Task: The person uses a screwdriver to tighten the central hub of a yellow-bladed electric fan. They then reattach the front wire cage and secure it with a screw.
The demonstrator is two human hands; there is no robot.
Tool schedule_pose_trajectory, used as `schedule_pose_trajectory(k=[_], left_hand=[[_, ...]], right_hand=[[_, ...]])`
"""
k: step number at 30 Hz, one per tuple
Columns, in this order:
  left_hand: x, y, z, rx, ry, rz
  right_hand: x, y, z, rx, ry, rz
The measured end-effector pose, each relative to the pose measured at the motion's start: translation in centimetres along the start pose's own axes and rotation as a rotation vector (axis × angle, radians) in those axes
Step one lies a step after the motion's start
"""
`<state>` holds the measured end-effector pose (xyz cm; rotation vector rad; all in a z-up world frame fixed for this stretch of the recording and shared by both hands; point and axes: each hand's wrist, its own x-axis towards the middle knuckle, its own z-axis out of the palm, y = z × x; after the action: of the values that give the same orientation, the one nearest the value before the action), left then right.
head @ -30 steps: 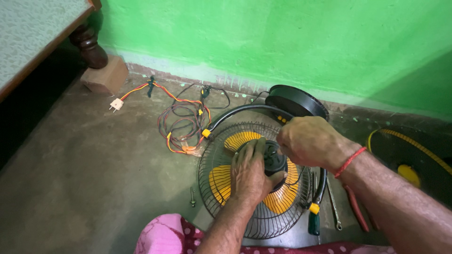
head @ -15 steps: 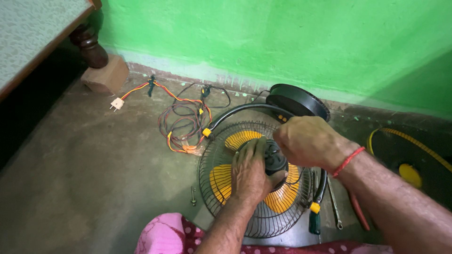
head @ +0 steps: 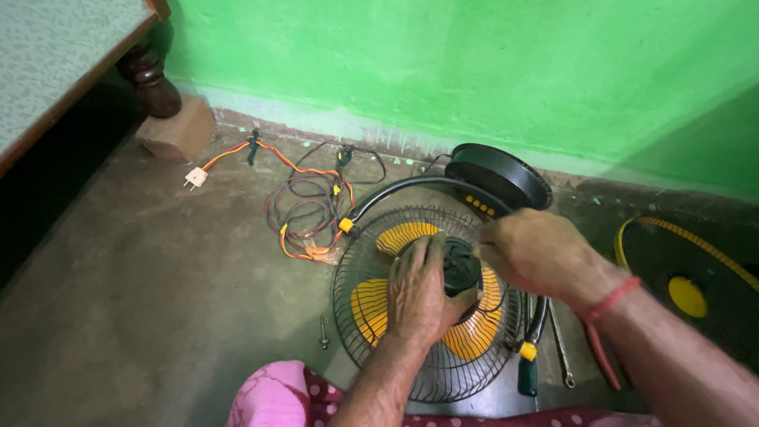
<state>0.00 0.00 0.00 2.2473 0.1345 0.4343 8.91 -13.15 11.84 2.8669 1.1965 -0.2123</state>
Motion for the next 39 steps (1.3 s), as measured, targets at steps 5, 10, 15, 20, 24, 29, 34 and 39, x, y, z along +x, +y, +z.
schedule_pose_trajectory(k=[5, 10, 15, 20, 24, 29, 34, 39], left_hand=[[0.2, 0.4, -0.7, 0.008, -0.027, -0.013], [0.6, 1.0, -0.9, -0.028, 0.015, -0.018], [0.6, 0.6, -0.5, -0.111, 0.166, 0.079], [1.1, 0.1, 0.0, -0.160, 0.195, 0.098], [1.0, 0.4, 0.4, -0.162, 0.173, 0.099], [0.9, 0.9, 0.5, -0.116, 0.189, 0.152], [1.2, 1.1, 0.6, -0.088, 0.204, 0.152], [1.3, 1.1, 0.9, -0.078, 0.196, 0.147]], right_hand=[[-3.0, 2.0, 2.7, 0.350, 0.093, 0.205], [-5.4, 3.6, 7.3, 1.155, 0.055, 0.482], [-6.9, 5.1, 10.1, 1.585, 0.136, 0.718], [-7.6, 5.1, 10.9, 1.830, 0.236, 0.692], [-7.6, 5.0, 10.7, 1.874, 0.313, 0.702], [-7.7, 4.5, 10.9, 1.774, 0.399, 0.704], [-7.9, 4.5, 11.6, 1.752, 0.488, 0.597], [-8.0, 4.6, 11.9, 1.783, 0.530, 0.590]])
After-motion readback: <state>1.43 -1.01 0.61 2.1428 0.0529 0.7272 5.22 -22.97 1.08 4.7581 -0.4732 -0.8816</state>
